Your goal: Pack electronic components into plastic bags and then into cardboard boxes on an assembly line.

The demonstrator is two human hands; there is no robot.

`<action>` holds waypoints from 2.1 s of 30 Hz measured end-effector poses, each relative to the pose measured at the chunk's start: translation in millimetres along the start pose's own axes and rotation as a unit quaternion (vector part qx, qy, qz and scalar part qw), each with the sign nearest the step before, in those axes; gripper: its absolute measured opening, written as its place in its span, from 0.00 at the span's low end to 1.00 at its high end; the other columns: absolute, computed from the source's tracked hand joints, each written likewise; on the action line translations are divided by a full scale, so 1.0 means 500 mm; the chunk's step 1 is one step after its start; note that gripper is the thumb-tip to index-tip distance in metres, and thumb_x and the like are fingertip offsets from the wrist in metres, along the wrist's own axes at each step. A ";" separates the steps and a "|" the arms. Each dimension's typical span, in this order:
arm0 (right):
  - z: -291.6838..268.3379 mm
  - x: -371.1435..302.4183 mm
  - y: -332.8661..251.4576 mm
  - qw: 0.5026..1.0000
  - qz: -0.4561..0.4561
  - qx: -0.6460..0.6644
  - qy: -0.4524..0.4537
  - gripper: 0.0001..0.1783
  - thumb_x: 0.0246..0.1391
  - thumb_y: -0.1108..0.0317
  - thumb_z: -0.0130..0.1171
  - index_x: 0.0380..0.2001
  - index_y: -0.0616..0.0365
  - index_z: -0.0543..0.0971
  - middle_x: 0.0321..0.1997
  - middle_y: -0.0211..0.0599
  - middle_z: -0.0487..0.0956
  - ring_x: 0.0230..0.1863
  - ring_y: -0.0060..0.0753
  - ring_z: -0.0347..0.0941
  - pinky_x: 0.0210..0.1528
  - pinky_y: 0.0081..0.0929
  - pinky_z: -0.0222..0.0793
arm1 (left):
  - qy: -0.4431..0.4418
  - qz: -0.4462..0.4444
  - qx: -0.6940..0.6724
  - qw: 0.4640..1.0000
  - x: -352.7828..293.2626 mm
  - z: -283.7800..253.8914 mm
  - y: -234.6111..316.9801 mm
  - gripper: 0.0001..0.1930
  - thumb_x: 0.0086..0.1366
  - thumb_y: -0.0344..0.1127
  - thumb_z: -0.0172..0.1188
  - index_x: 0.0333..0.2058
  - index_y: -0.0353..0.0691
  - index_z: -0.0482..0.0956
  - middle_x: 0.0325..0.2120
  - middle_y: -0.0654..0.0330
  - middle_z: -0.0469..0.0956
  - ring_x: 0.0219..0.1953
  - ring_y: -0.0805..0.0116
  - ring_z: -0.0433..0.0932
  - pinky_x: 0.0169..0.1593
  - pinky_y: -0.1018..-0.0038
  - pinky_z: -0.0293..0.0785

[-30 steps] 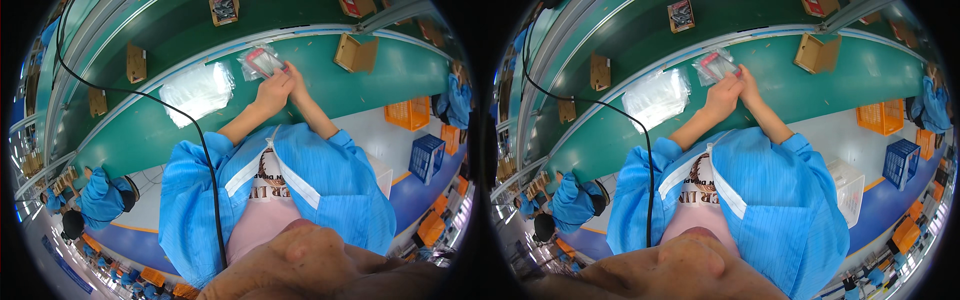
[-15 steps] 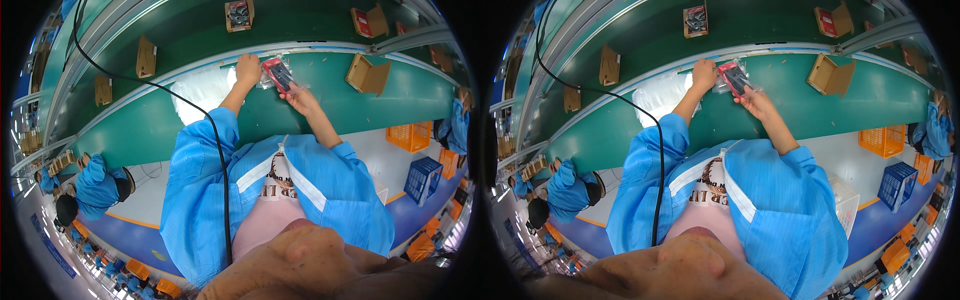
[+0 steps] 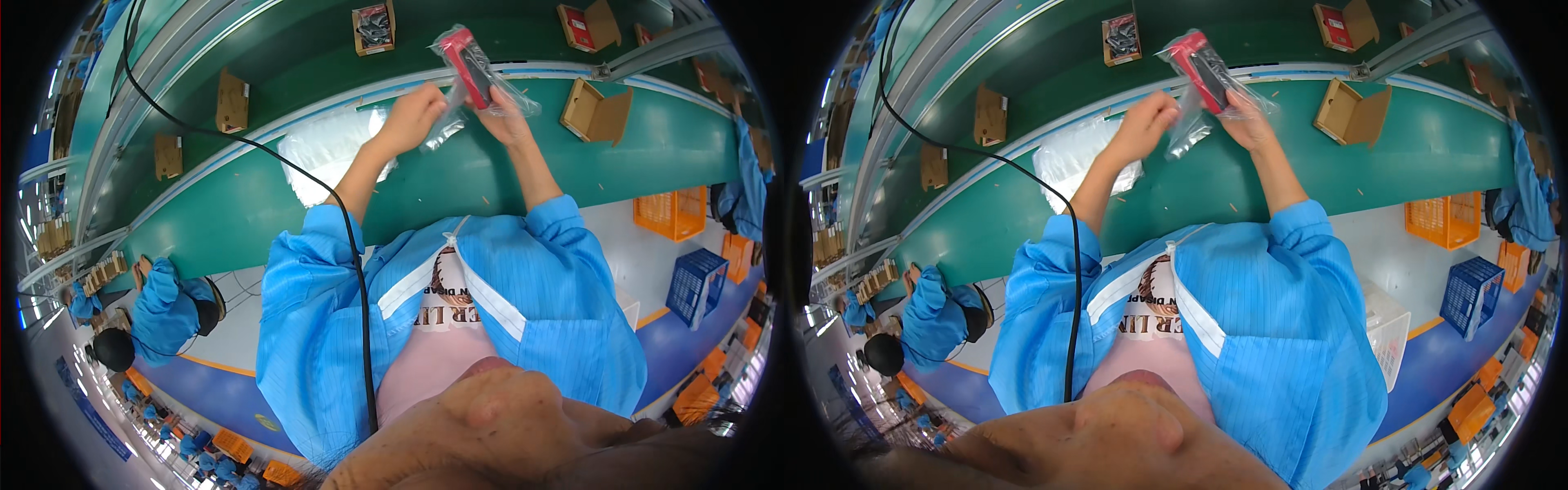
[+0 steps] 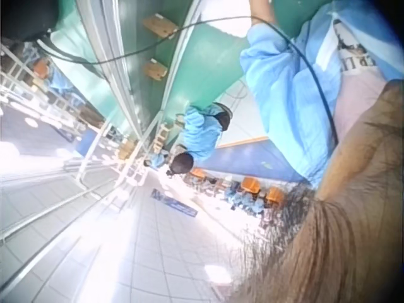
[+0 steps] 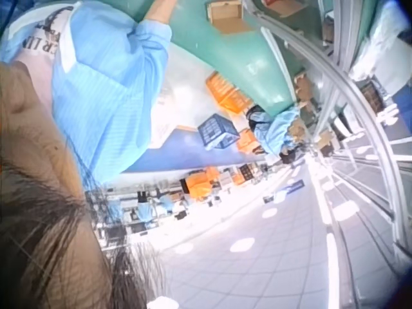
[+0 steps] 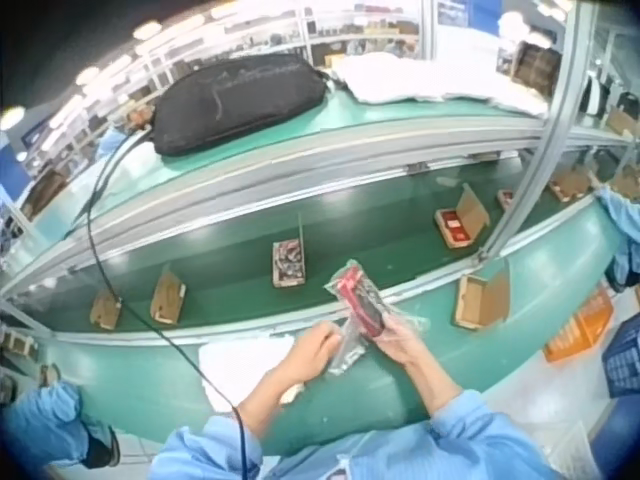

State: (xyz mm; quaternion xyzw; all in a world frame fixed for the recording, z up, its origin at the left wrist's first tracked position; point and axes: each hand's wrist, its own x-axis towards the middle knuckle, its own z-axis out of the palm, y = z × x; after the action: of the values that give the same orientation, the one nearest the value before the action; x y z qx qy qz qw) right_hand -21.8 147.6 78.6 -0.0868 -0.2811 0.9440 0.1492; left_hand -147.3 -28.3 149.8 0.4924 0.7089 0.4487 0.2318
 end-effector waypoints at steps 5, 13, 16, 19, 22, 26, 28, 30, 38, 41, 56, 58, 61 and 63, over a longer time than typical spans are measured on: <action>0.029 -0.013 0.016 0.999 0.036 -0.019 -0.031 0.29 0.57 0.63 0.56 0.58 0.65 0.62 0.57 0.43 0.70 0.53 0.40 0.70 0.57 0.37 0.65 | 0.131 -0.118 0.092 0.980 -0.015 -0.089 -0.097 0.06 0.61 0.33 0.53 0.29 0.36 0.69 0.22 0.53 0.72 0.28 0.57 0.73 0.32 0.66 0.68; -0.028 -0.102 0.013 0.971 0.048 -0.182 0.147 0.31 0.56 0.57 0.58 0.58 0.58 0.61 0.45 0.38 0.75 0.41 0.30 0.75 0.40 0.26 0.71 | 0.304 -0.064 0.470 0.826 -0.063 -0.050 -0.155 0.18 0.56 0.41 0.60 0.39 0.31 0.73 0.38 0.43 0.74 0.43 0.46 0.70 0.47 0.57 0.66; -0.007 -0.112 0.013 0.970 0.050 -0.177 0.157 0.31 0.57 0.58 0.57 0.58 0.58 0.60 0.42 0.39 0.76 0.37 0.28 0.76 0.33 0.23 0.72 | 0.268 -0.136 0.080 0.950 -0.044 0.062 -0.117 0.26 0.59 0.49 0.60 0.46 0.31 0.71 0.40 0.47 0.74 0.45 0.54 0.71 0.47 0.61 0.67; 0.016 -0.115 0.011 0.968 0.032 -0.199 0.153 0.30 0.58 0.60 0.56 0.60 0.58 0.59 0.39 0.40 0.76 0.31 0.28 0.76 0.28 0.20 0.71 | 0.125 -0.327 -0.471 0.810 0.001 0.145 -0.060 0.23 0.61 0.54 0.58 0.43 0.39 0.73 0.34 0.59 0.77 0.36 0.66 0.74 0.40 0.68 0.68; 0.068 -0.121 -0.012 0.944 0.021 -0.280 0.175 0.32 0.60 0.65 0.52 0.64 0.55 0.54 0.32 0.39 0.77 0.23 0.24 0.73 0.21 0.16 0.68 | 0.081 -0.357 -0.596 0.715 0.015 0.169 -0.071 0.15 0.62 0.49 0.57 0.39 0.44 0.73 0.35 0.59 0.77 0.38 0.66 0.73 0.39 0.66 0.67; 0.063 -0.132 -0.048 0.922 0.136 -0.351 0.089 0.24 0.62 0.66 0.48 0.61 0.54 0.61 0.23 0.35 0.76 0.17 0.19 0.70 0.15 0.13 0.64 | 0.099 -0.453 -0.640 0.613 0.021 0.172 -0.074 0.14 0.65 0.40 0.51 0.47 0.44 0.72 0.42 0.58 0.76 0.44 0.63 0.74 0.47 0.64 0.69; 0.047 -0.137 -0.051 0.934 0.153 -0.316 0.066 0.20 0.63 0.66 0.47 0.58 0.52 0.66 0.20 0.33 0.75 0.15 0.18 0.69 0.13 0.12 0.61 | 0.099 -0.457 -0.660 0.588 0.022 0.160 -0.071 0.15 0.66 0.41 0.49 0.49 0.44 0.71 0.44 0.58 0.76 0.46 0.62 0.73 0.49 0.63 0.69; 0.028 -0.141 -0.043 0.958 0.154 -0.236 0.050 0.12 0.63 0.68 0.46 0.47 0.57 0.73 0.23 0.35 0.75 0.17 0.19 0.68 0.14 0.13 0.61 | 0.081 -0.445 -0.665 0.595 0.024 0.150 -0.062 0.16 0.66 0.41 0.48 0.49 0.44 0.71 0.46 0.57 0.75 0.48 0.61 0.73 0.51 0.62 0.68; -0.069 -0.219 -0.043 0.994 0.079 -0.080 0.017 0.09 0.59 0.75 0.47 0.40 0.65 0.75 0.31 0.40 0.76 0.28 0.24 0.72 0.27 0.20 0.69 | 0.077 -0.377 -0.668 0.638 0.012 0.148 -0.033 0.15 0.66 0.40 0.53 0.50 0.45 0.70 0.45 0.58 0.75 0.50 0.61 0.72 0.54 0.54 0.68; -0.099 -0.260 -0.081 0.946 -0.025 -0.212 0.245 0.10 0.57 0.72 0.52 0.41 0.65 0.75 0.34 0.41 0.77 0.30 0.26 0.72 0.29 0.20 0.70 | 0.178 -0.269 -0.625 0.711 0.010 0.138 -0.031 0.12 0.67 0.37 0.52 0.47 0.43 0.70 0.40 0.61 0.75 0.42 0.66 0.75 0.48 0.55 0.74; -0.131 -0.124 -0.054 0.623 -0.138 -0.709 0.298 0.19 0.59 0.54 0.51 0.30 0.61 0.79 0.20 0.45 0.78 0.23 0.45 0.77 0.27 0.38 0.70 | 0.331 0.106 -0.007 0.938 0.021 0.129 -0.025 0.23 0.47 0.19 0.55 0.44 0.42 0.76 0.47 0.57 0.76 0.50 0.52 0.71 0.54 0.64 0.67; -0.072 -0.102 0.034 0.663 -0.130 -0.692 0.253 0.16 0.60 0.57 0.50 0.41 0.58 0.77 0.22 0.48 0.78 0.25 0.51 0.76 0.29 0.42 0.70 | 0.314 0.122 0.063 0.939 0.012 0.133 -0.037 0.23 0.45 0.19 0.54 0.43 0.42 0.76 0.46 0.55 0.75 0.50 0.52 0.70 0.54 0.64 0.67; -0.052 -0.078 0.075 0.605 -0.215 -0.745 0.181 0.18 0.60 0.57 0.49 0.48 0.56 0.74 0.28 0.52 0.79 0.29 0.55 0.76 0.31 0.43 0.70 | 0.282 0.038 0.045 0.957 -0.017 0.195 -0.096 0.18 0.49 0.26 0.58 0.42 0.41 0.77 0.39 0.49 0.74 0.47 0.48 0.69 0.52 0.59 0.67; -0.018 -0.082 0.063 0.673 -0.115 -0.703 0.199 0.21 0.61 0.57 0.48 0.54 0.54 0.72 0.38 0.53 0.79 0.36 0.51 0.77 0.36 0.39 0.72 | 0.231 -0.075 0.004 0.970 -0.037 0.216 -0.111 0.15 0.54 0.36 0.59 0.40 0.35 0.76 0.38 0.45 0.74 0.43 0.44 0.70 0.47 0.56 0.68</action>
State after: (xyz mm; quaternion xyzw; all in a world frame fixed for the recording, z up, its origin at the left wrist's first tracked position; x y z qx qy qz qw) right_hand 12.0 113.5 56.7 -0.3189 -0.8329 0.4037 0.2041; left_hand -83.9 -7.2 47.0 0.3213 0.7799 0.5291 0.0927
